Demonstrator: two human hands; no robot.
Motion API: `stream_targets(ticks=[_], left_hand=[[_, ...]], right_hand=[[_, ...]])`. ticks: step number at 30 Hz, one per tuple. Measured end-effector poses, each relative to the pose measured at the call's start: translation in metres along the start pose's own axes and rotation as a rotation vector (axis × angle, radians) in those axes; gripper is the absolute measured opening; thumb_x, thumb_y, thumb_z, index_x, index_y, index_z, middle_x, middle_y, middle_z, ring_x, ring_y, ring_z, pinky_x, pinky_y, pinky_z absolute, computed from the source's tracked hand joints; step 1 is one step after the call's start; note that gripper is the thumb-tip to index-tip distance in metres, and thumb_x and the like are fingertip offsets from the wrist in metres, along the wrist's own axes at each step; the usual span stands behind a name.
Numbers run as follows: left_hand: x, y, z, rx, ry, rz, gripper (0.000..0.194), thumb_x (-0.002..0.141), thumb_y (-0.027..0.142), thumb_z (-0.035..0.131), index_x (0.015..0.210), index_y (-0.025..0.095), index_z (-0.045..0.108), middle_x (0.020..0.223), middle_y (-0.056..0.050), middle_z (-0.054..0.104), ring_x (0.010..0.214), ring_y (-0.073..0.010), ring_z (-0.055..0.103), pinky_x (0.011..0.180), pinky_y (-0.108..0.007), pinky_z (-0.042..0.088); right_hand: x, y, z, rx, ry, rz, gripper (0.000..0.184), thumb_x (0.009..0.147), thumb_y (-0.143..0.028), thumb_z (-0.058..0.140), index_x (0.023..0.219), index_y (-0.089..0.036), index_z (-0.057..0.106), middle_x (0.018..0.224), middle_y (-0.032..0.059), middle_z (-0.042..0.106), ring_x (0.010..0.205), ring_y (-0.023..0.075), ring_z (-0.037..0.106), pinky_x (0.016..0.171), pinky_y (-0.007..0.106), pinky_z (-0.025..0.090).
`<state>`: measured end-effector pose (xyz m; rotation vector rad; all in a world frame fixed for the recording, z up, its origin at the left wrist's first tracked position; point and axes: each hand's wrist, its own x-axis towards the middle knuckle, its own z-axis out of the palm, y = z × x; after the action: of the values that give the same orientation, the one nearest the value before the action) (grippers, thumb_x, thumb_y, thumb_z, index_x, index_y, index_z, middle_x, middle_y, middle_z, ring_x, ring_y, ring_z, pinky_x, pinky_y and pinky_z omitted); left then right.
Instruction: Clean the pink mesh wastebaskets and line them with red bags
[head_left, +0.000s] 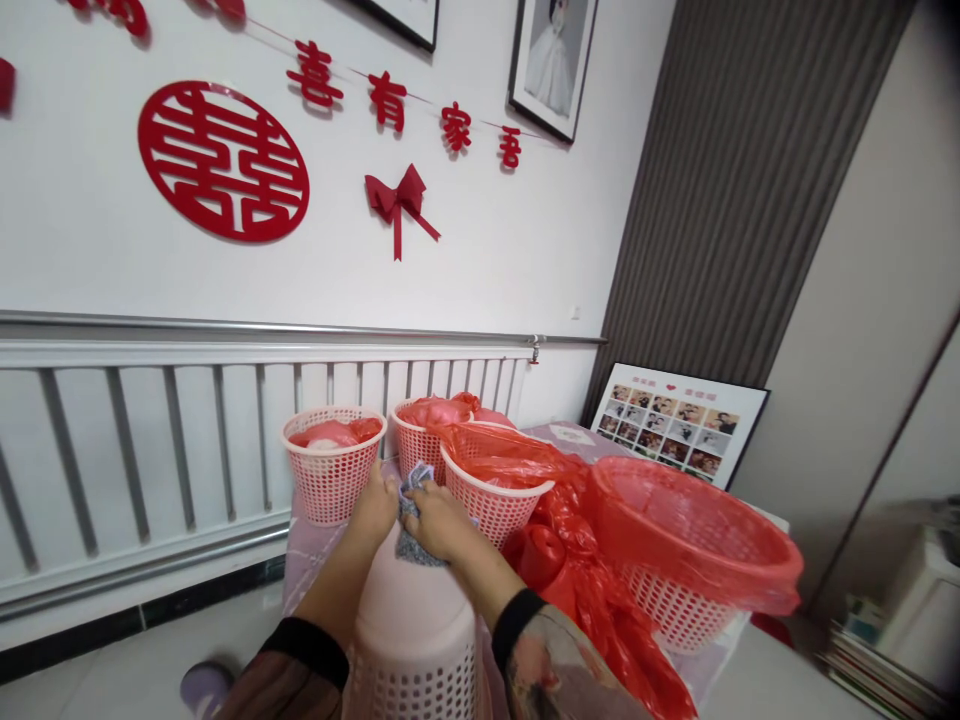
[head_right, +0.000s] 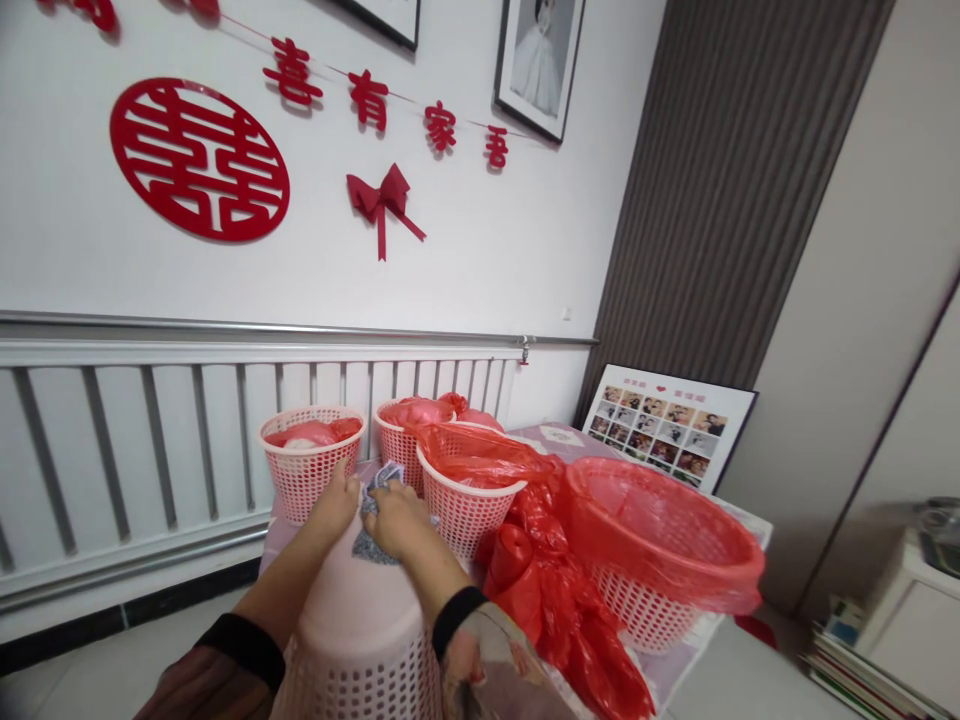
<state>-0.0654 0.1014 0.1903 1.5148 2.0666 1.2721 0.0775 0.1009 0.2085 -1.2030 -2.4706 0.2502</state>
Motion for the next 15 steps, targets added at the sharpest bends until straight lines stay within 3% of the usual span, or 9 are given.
stream_targets(ticks=[3, 7, 9, 12, 15], left_hand=[[0.004, -0.003, 0.001, -0.041, 0.062, 0.000, 0.053, 0.097, 0.037, 0.040, 0.144, 0.016, 0.030, 0.149, -0.015, 0.041, 0.134, -0.0252, 0.043, 0.110, -0.050, 0.036], [0.005, -0.004, 0.002, -0.059, 0.105, 0.009, 0.056, 0.097, 0.036, 0.036, 0.146, 0.013, 0.025, 0.153, -0.017, 0.036, 0.140, -0.0236, 0.036, 0.115, -0.045, 0.030], [0.004, -0.003, 0.001, -0.056, 0.103, 0.025, 0.058, 0.096, 0.037, 0.033, 0.147, 0.012, 0.022, 0.154, -0.017, 0.034, 0.142, -0.0219, 0.033, 0.117, -0.040, 0.028], [0.004, -0.004, 0.001, -0.046, 0.090, 0.050, 0.061, 0.096, 0.038, 0.030, 0.148, 0.010, 0.018, 0.157, -0.017, 0.029, 0.145, -0.0204, 0.027, 0.118, -0.036, 0.026], [0.004, -0.005, 0.002, -0.036, 0.081, 0.049, 0.063, 0.095, 0.040, 0.032, 0.148, 0.010, 0.019, 0.157, -0.017, 0.028, 0.145, -0.0222, 0.026, 0.118, -0.038, 0.026]], right_hand=[[0.020, -0.011, 0.011, 0.048, -0.024, -0.028, 0.041, 0.082, -0.036, 0.057, 0.119, -0.019, 0.064, 0.121, 0.0149, 0.061, 0.108, 0.0313, 0.056, 0.093, 0.046, 0.043], [0.042, -0.018, 0.018, 0.202, 0.037, -0.059, 0.030, 0.086, -0.028, 0.055, 0.112, -0.020, 0.067, 0.113, 0.0090, 0.068, 0.102, 0.0222, 0.061, 0.092, 0.033, 0.045], [0.048, -0.012, 0.015, 0.283, 0.152, -0.007, 0.033, 0.094, -0.027, 0.041, 0.116, -0.020, 0.064, 0.116, 0.0072, 0.068, 0.104, 0.0190, 0.060, 0.093, 0.030, 0.045], [0.043, 0.010, 0.001, 0.359, 0.342, 0.134, 0.050, 0.099, -0.027, 0.015, 0.133, -0.014, 0.050, 0.128, 0.0128, 0.061, 0.113, 0.0205, 0.057, 0.095, 0.035, 0.045], [0.023, 0.033, -0.013, 0.375, 0.424, 0.212, 0.056, 0.099, -0.033, 0.009, 0.136, -0.011, 0.045, 0.132, 0.0163, 0.058, 0.118, 0.0232, 0.054, 0.099, 0.039, 0.043]])
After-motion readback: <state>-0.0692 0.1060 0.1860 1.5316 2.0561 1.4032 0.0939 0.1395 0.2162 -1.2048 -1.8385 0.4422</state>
